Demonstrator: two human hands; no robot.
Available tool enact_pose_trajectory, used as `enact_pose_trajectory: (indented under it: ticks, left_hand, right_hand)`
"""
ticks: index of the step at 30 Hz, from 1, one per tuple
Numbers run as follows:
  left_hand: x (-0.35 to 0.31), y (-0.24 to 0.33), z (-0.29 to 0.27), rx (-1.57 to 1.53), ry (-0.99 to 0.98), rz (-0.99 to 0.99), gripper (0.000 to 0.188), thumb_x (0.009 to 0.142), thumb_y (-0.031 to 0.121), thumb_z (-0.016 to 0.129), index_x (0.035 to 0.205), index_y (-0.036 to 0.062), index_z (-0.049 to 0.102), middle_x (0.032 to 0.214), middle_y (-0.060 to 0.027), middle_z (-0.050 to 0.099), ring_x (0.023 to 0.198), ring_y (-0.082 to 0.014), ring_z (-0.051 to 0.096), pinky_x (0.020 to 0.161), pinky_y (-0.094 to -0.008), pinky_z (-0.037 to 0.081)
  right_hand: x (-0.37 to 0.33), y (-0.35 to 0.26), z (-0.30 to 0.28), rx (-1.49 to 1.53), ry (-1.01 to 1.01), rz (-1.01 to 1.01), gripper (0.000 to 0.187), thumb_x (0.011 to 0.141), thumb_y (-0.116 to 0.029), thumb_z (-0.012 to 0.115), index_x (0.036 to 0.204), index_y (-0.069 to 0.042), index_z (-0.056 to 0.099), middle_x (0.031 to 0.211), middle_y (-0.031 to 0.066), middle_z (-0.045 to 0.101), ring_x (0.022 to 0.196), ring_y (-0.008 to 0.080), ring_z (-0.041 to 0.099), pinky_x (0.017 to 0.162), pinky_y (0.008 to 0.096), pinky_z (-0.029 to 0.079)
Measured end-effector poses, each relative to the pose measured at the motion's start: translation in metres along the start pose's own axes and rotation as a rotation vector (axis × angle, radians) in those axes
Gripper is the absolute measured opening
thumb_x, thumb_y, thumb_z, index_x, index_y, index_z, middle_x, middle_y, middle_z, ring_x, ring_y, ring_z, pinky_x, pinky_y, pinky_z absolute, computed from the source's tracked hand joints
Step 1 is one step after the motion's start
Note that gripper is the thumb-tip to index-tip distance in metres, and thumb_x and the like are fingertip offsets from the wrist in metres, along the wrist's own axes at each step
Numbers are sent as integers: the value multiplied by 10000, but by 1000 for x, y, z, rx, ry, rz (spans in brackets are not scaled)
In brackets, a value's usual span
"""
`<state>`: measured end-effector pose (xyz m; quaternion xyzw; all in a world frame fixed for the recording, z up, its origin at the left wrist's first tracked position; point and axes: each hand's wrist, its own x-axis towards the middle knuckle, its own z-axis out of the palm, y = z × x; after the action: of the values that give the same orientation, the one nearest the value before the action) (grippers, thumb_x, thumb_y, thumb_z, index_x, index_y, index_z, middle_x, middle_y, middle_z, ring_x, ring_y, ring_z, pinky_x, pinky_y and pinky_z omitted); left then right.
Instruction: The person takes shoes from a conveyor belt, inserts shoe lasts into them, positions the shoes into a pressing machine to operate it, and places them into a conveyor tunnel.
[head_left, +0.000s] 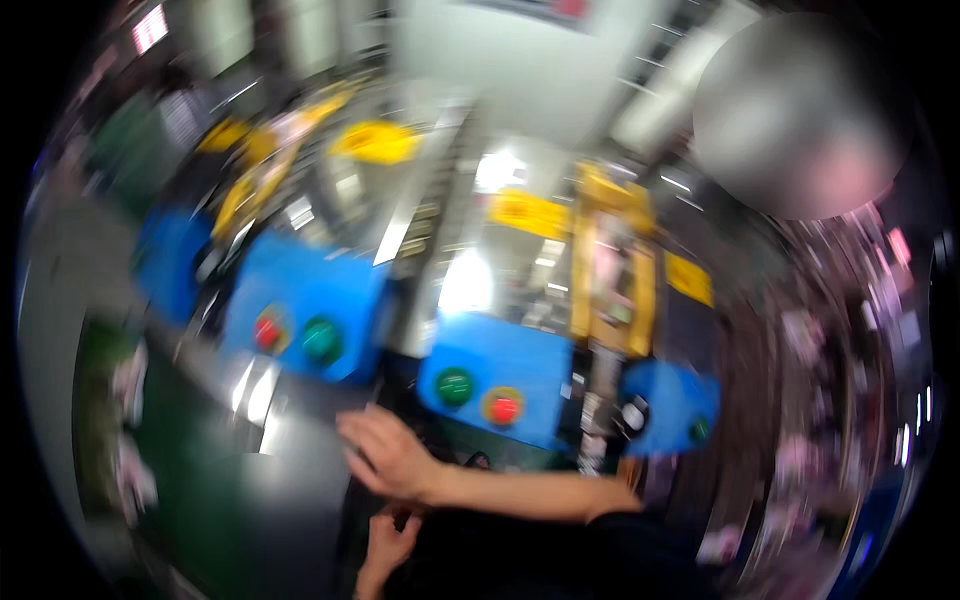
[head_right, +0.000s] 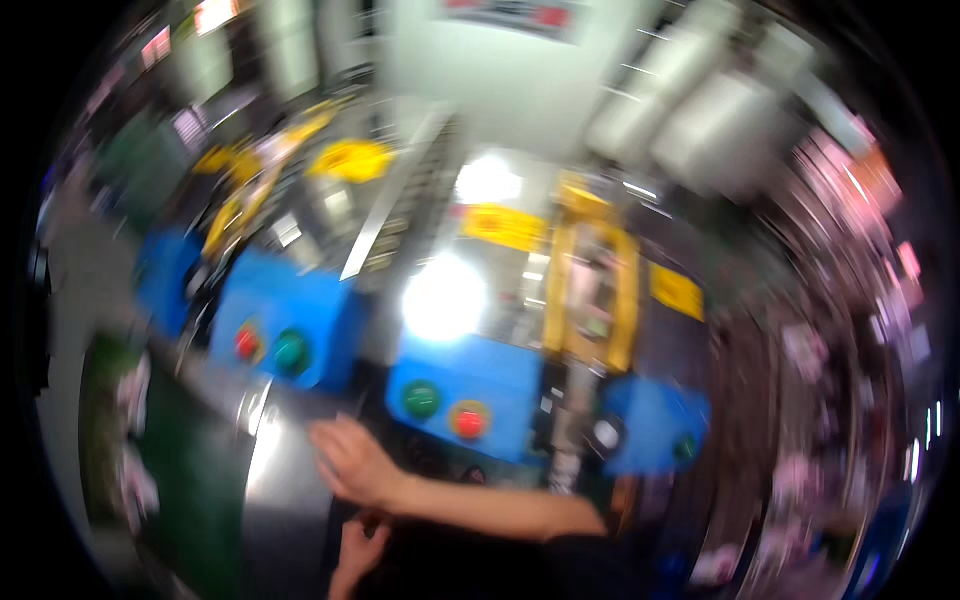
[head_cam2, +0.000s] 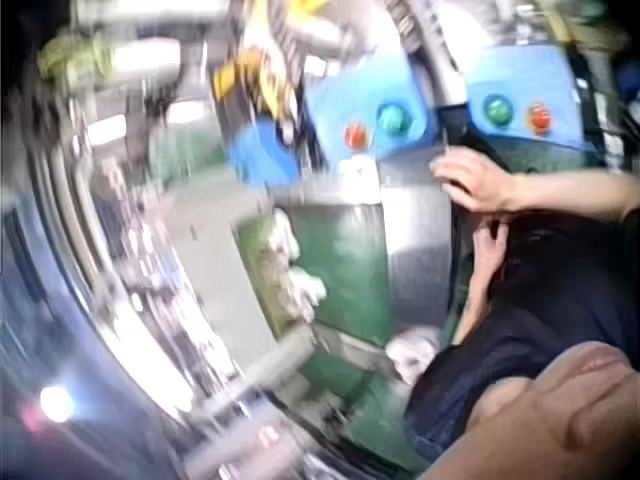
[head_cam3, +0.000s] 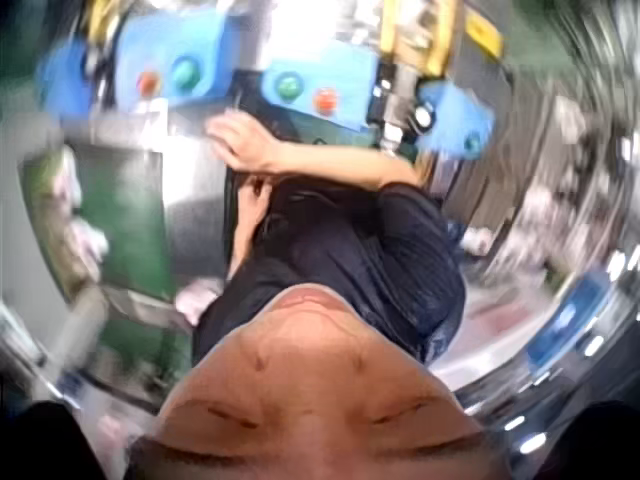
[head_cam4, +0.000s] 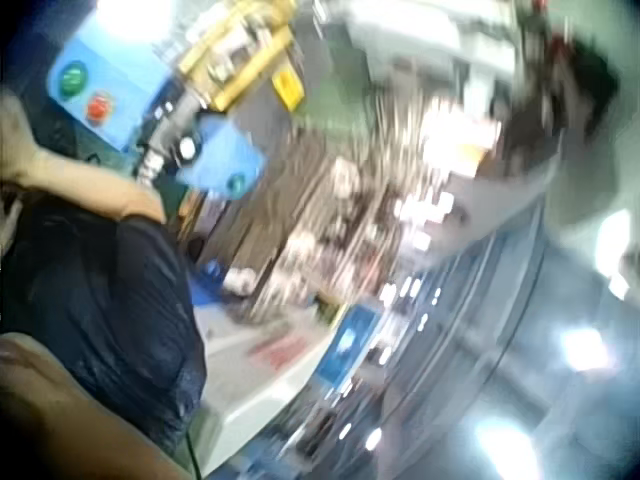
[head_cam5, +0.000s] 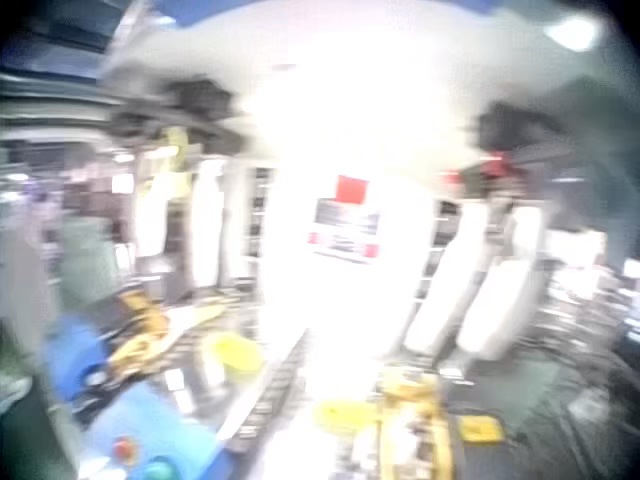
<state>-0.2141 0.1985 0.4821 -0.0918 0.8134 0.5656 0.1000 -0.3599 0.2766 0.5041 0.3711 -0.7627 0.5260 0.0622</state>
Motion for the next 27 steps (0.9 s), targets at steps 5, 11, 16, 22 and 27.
enact_pose_trajectory:
  ticks: [5, 11, 16, 22, 27]
  left_hand:
    - [-94, -100, 1, 144, -9, -104, 384, 754, 72, 597, 1123, -22, 548, 1046, -198, 616, 1028, -303, 578, 895, -412, 444]
    - [-96, -167, -55, 383, -96, -91, 434, 780, 222, 612, 1172, 50, 538, 1092, -217, 601, 999, -360, 587, 889, -448, 457]
    - [-122, -191, -171, 114, 679, -229, 444, 839, 318, 570, 1195, 59, 522, 1106, -217, 592, 907, -360, 615, 841, -435, 482]
    - [-213, -352, -327, 369, 1401, -567, 490, 839, 255, 607, 1215, -28, 469, 1254, -261, 473, 1175, -410, 452, 1004, -484, 355]
    - [-230, -456, -374, 570, 1462, -1079, 601, 843, 282, 593, 1313, -38, 399, 1426, -222, 328, 1337, -362, 294, 1084, -512, 218]
  right_hand:
    - [-47, -79, 88, 483, -504, 67, 217, 818, -106, 649, 1017, -21, 640, 1007, 132, 662, 946, 283, 643, 864, 376, 513]
    - [13, -134, 140, 390, -971, 10, 181, 846, -106, 631, 1007, -24, 643, 942, 158, 664, 844, 294, 661, 723, 330, 523]
    - [32, -119, 210, 262, -854, 353, 185, 862, -74, 595, 1017, 17, 636, 961, 123, 680, 893, 186, 662, 794, 294, 514]
    - [88, -195, 426, 286, -1063, 105, 499, 808, 9, 467, 1304, 29, 412, 1255, 231, 516, 1206, 313, 501, 955, 379, 455]
    - [129, -214, 728, -147, -976, 646, 790, 702, -304, 681, 1251, 142, 328, 1314, 333, 366, 1194, 448, 441, 1013, 415, 392]
